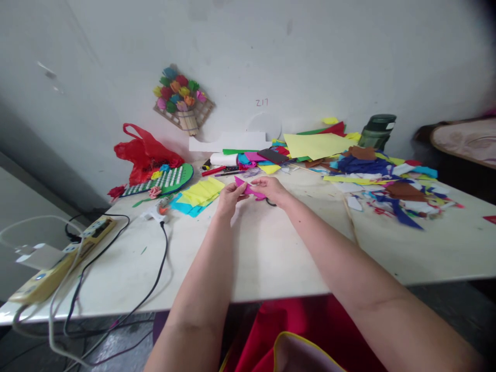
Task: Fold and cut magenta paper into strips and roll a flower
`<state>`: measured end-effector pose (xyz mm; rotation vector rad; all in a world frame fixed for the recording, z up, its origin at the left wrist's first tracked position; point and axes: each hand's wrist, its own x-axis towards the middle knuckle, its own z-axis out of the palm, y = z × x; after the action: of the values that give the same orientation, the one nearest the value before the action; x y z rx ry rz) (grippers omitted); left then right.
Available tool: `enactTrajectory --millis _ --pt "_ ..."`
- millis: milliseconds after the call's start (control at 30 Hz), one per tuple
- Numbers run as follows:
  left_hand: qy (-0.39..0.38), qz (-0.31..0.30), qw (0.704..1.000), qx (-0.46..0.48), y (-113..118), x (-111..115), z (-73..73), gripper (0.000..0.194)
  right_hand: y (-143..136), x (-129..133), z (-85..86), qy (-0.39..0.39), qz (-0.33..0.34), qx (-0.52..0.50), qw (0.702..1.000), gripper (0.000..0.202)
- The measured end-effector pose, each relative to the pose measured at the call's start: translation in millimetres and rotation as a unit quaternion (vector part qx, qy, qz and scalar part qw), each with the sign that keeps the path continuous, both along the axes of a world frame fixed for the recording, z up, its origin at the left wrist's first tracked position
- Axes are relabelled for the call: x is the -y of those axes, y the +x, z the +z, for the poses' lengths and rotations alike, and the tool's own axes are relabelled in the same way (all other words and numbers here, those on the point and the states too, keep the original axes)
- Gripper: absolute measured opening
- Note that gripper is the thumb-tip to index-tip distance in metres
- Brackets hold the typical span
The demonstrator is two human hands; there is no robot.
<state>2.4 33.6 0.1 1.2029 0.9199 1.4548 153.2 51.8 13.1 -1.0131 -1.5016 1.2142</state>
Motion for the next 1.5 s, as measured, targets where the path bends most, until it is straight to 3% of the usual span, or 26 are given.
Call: enactTrajectory --millis 167,467,833,1067,1200,1333,1500 --pt "0.001 0.012 1.0 0.016 1.0 0.3 0.5 0.034 2.3 2.2 0.1 -0.027 0.064 0.018 0.997 0.023" --pt "0.002 0.004 1.0 0.022 5.1 4.0 5.2 0.035 2.4 6.6 4.6 -0.018 0.038 0.001 0.999 0.028" --pt "-0.013 0.065 0.996 0.064 8.2 -1.7 -0.7 0.037 -2.8 15.7 9.3 -0.039 0.043 0.01 0.998 0.029" --pt "-0.036 0.02 0.999 0.023 14.9 6.7 2.9 0.039 -3.4 11.7 5.9 -0.038 0.006 -0.028 0.999 0.024" --pt "-0.016 0.024 0.999 0.031 13.3 5.7 0.9 0.035 -2.6 9.6 3.6 -0.035 0.052 -0.078 0.995 0.031" --pt "-0.011 0.012 0.999 0.035 7.6 2.1 -1.6 0.034 0.3 5.6 5.0 -0.113 0.116 -0.106 0.981 0.046" --pt "-0.022 0.028 0.999 0.033 3.3 1.3 -0.3 0.035 4.7 5.8 8.3 -0.121 0.137 -0.087 0.979 0.045"
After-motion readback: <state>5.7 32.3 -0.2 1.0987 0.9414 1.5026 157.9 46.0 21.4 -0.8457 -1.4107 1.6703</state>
